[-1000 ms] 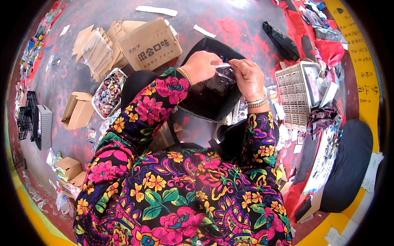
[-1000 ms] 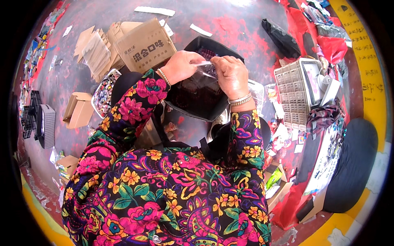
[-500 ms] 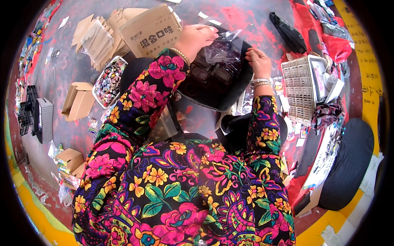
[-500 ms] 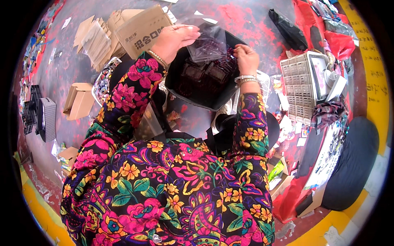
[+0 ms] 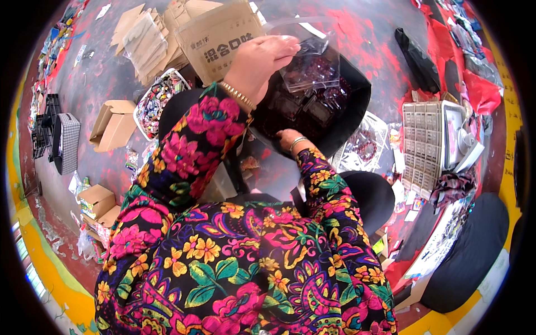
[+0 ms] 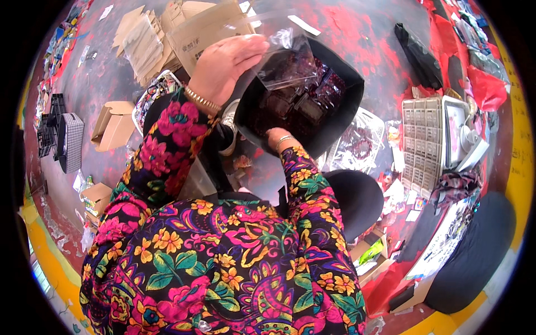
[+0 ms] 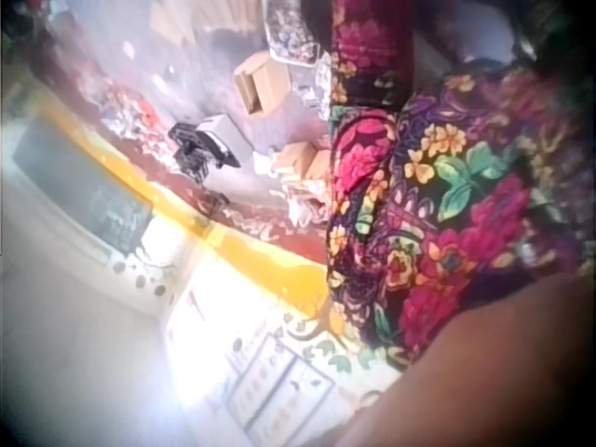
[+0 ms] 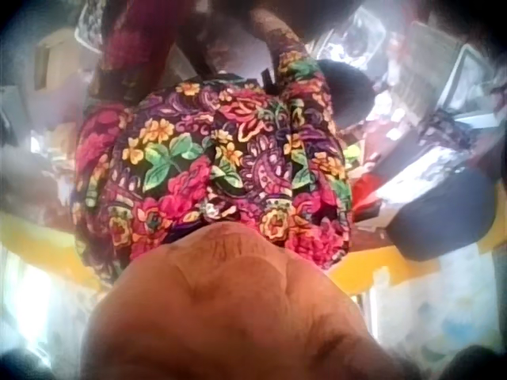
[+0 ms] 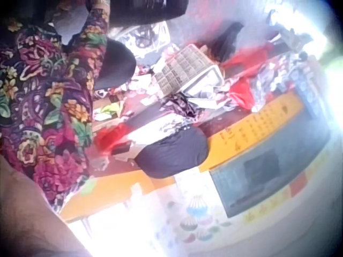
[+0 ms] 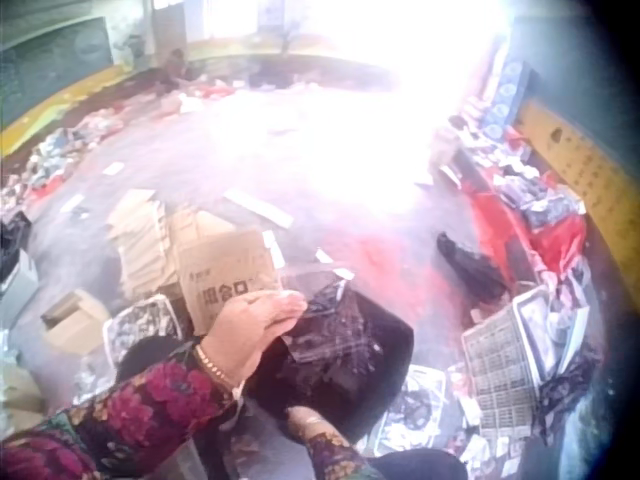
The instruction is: The person sits on the floor and repeatedly picks up red beaded bracelets from a black container. They place each bracelet into a clear plastic bag, seal the bag, and set it aside on the floor.
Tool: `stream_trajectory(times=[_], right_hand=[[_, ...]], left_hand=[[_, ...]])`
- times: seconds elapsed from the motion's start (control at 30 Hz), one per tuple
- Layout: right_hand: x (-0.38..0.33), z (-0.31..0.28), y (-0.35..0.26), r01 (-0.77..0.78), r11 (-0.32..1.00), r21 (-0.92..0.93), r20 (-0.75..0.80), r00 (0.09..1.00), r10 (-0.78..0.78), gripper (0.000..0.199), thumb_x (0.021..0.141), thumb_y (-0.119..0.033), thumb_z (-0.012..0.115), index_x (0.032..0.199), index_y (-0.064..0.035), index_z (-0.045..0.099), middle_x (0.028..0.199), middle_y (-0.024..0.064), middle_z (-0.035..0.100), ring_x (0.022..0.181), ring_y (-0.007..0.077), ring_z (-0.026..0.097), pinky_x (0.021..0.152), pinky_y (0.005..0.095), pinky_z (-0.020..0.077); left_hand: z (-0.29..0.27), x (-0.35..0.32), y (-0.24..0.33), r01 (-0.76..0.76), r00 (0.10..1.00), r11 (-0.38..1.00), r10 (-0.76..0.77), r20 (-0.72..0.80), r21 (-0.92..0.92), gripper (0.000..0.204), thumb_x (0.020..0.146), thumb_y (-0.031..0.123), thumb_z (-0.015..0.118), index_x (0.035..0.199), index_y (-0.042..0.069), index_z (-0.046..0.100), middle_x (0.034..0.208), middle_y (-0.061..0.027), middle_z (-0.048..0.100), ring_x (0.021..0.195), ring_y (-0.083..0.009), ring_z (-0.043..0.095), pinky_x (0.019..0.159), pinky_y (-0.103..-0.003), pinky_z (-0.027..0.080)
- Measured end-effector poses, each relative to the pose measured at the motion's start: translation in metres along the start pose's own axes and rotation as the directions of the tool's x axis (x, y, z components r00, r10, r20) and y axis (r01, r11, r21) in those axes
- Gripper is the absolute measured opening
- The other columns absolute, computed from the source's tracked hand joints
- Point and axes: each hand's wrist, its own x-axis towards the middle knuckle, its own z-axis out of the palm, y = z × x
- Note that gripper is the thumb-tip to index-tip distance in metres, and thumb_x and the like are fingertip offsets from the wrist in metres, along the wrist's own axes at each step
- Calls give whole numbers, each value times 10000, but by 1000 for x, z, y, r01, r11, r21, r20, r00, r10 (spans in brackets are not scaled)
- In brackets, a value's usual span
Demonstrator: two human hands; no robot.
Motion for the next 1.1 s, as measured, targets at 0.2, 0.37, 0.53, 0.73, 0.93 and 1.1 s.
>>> stream_trajectory(times=[0.2, 0.37, 0.53, 0.73, 0.93, 1.1], right_hand=[[30, 34, -1, 69, 997, -45, 124, 990, -63, 513, 743, -70, 499, 1255, -87, 476, 1296, 130, 466, 1177, 282, 467, 971, 357, 402], [25, 38, -7, 35, 999, -14, 174, 984, -33, 550, 760, -71, 495, 1304, -107, 419, 1383, 132, 358, 1222, 281, 423, 989, 359, 387], [16, 33, 0, -8, 995, -101, 165, 986, 25, 508, 787, -79, 499, 1290, -108, 441, 1335, 130, 422, 1196, 276, 454, 965, 360, 409], [18, 56, 26, -166, 975, -148, 280, 938, 203, 259, 795, -150, 567, 1019, -65, 664, 1123, 126, 606, 1052, 280, 575, 868, 378, 477], [1, 14, 20, -358, 932, 54, 490, 823, 288, 380, 749, -262, 637, 1071, -61, 634, 1159, 131, 586, 1076, 307, 553, 886, 390, 458], [4, -17, 11, -298, 938, 176, 148, 950, 274, 348, 761, -323, 589, 966, -52, 665, 989, 165, 643, 892, 298, 621, 770, 376, 498]], left_hand=[[15, -8, 19, 3, 976, 997, -21, -218, -80, 271, 906, 129, 458, 1063, -70, 553, 1051, -154, 610, 1017, -233, 576, 938, -331, 427], [19, -15, 29, -3, 963, 992, -32, -267, -129, 260, 905, 112, 445, 1074, -62, 539, 1084, -154, 597, 1043, -234, 564, 955, -340, 413], [23, -13, 31, 24, 959, 988, -67, -277, -155, 252, 904, 135, 462, 1049, -50, 553, 1069, -149, 602, 1035, -225, 565, 949, -333, 411], [23, -11, 30, 57, 965, 982, -100, -242, -177, 242, 899, 139, 477, 1037, -36, 572, 1049, -129, 612, 996, -205, 578, 918, -322, 427], [21, -10, 26, 93, 970, 982, -126, -208, -163, 237, 894, 125, 475, 1034, -41, 572, 1038, -136, 618, 988, -204, 587, 909, -309, 435], [15, -1, 17, 99, 987, 993, -106, -123, -61, 273, 908, 120, 456, 1097, -64, 527, 1060, -155, 608, 1018, -216, 580, 937, -315, 427]])
